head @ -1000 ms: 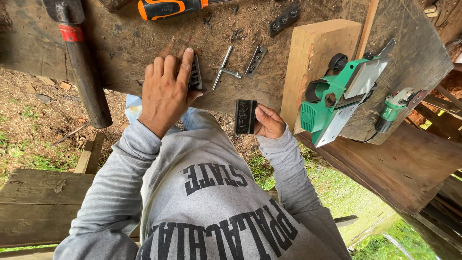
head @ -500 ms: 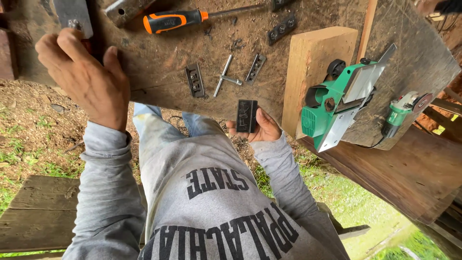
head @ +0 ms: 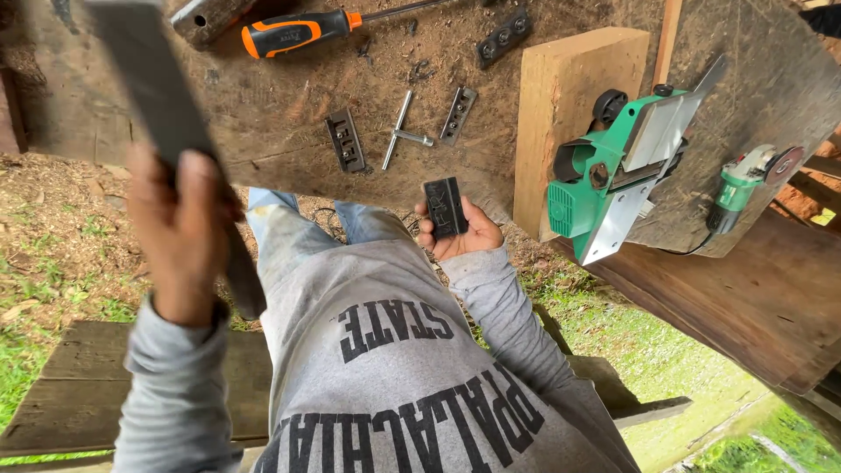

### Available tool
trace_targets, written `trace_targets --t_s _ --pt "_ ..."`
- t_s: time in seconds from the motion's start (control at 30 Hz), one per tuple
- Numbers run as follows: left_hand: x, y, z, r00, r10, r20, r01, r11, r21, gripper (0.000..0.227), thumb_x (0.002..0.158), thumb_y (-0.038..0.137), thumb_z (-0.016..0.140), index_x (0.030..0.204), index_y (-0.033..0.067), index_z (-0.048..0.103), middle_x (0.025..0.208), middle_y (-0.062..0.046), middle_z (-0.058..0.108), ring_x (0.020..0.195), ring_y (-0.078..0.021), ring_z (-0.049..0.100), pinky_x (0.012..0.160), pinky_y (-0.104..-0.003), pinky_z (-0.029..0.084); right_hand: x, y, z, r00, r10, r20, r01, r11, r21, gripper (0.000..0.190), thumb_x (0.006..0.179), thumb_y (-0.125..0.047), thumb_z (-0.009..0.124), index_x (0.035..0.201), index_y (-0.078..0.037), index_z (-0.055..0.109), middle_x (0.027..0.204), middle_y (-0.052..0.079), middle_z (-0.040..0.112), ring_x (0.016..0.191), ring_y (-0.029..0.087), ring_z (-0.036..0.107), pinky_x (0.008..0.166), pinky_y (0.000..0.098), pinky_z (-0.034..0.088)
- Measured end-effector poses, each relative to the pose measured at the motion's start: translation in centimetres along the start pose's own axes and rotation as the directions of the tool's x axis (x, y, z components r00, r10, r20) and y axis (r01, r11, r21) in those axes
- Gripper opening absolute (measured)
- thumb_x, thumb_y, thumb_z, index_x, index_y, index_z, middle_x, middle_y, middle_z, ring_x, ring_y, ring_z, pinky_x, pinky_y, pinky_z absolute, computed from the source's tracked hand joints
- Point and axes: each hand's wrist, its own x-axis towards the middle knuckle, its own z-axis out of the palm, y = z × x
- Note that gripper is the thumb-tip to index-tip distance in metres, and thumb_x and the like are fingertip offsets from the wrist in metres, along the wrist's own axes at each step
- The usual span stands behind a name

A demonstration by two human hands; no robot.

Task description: The person works on a small black metal bracket at an outdoor workbench, turning screws with a screwdriver, driving a metal rod with a hammer, and tightening bolts with a T-handle hex key. They hold and reposition the bracket repeatedly while fastening its parts together.

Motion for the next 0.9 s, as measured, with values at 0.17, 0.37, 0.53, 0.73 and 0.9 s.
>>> trace_targets --t_s 0.17,0.37,0.53,0.73,0.9 --pt "-4.4 -0.9 5.1 0.954 -0.211 0.212 0.104 0.899 0.426 0.012 0.104 0.018 0.062 0.108 0.0068 0.061 0.075 -0.007 0.065 0.061 -0.0185 0.06 0.057 -0.034 0.048 1.1 2.0 -2.4 0.992 0.018 -0.126 -0.01 0.998 0.064 0.063 0.109 -0.044 0.045 0.147 0.007 0.048 0.116 0.021 0.063 0.098 0.03 0.062 0.086 0.0434 0.054" --pt "-6.0 -3.0 8.5 0.931 -0.112 0.347 -0.206 0.624 0.754 0.029 0.097 0.033 0.073 0.094 0.006 0.063 0.078 -0.017 0.069 0.067 -0.0377 0.066 0.06 -0.048 0.05 1.9 4.3 -5.8 0.946 0.015 -0.323 0.024 0.993 0.117 0.058 0.104 -0.054 0.051 0.121 0.001 0.063 0.097 0.016 0.068 0.082 0.03 0.062 0.07 0.041 0.051" --pt "-5.2 -2.8 9.2 0.906 -0.024 0.422 -0.328 0.592 0.736 0.031 0.09 0.033 0.074 0.101 0.0055 0.065 0.086 -0.017 0.07 0.073 -0.0396 0.068 0.059 -0.05 0.051 1.7 4.3 -4.2 0.936 -0.025 -0.35 0.081 0.986 0.146 0.051 0.105 -0.051 0.052 0.117 -0.004 0.066 0.097 0.018 0.069 0.08 0.029 0.063 0.066 0.0389 0.05" --pt "-4.6 -1.9 10.0 0.882 -0.117 0.456 -0.339 0.515 0.788 0.055 0.09 0.042 0.075 0.121 0.0012 0.055 0.102 -0.018 0.063 0.072 -0.04 0.069 0.057 -0.049 0.054 1.0 4.2 -3.8 0.926 0.021 -0.377 0.048 0.984 0.172 0.046 0.104 -0.047 0.052 0.111 -0.004 0.066 0.095 0.019 0.071 0.078 0.03 0.065 0.065 0.0395 0.049" --pt "-4.4 -1.6 10.3 0.815 -0.064 0.577 -0.469 0.513 0.719 0.074 0.097 0.046 0.065 0.143 -0.0061 0.04 0.109 -0.027 0.055 0.09 -0.0431 0.064 0.071 -0.049 0.056 1.1 4.4 -3.6 0.921 0.091 -0.379 -0.005 0.975 0.222 0.047 0.097 -0.051 0.057 0.106 -0.005 0.065 0.089 0.015 0.069 0.078 0.03 0.065 0.072 0.0423 0.053"
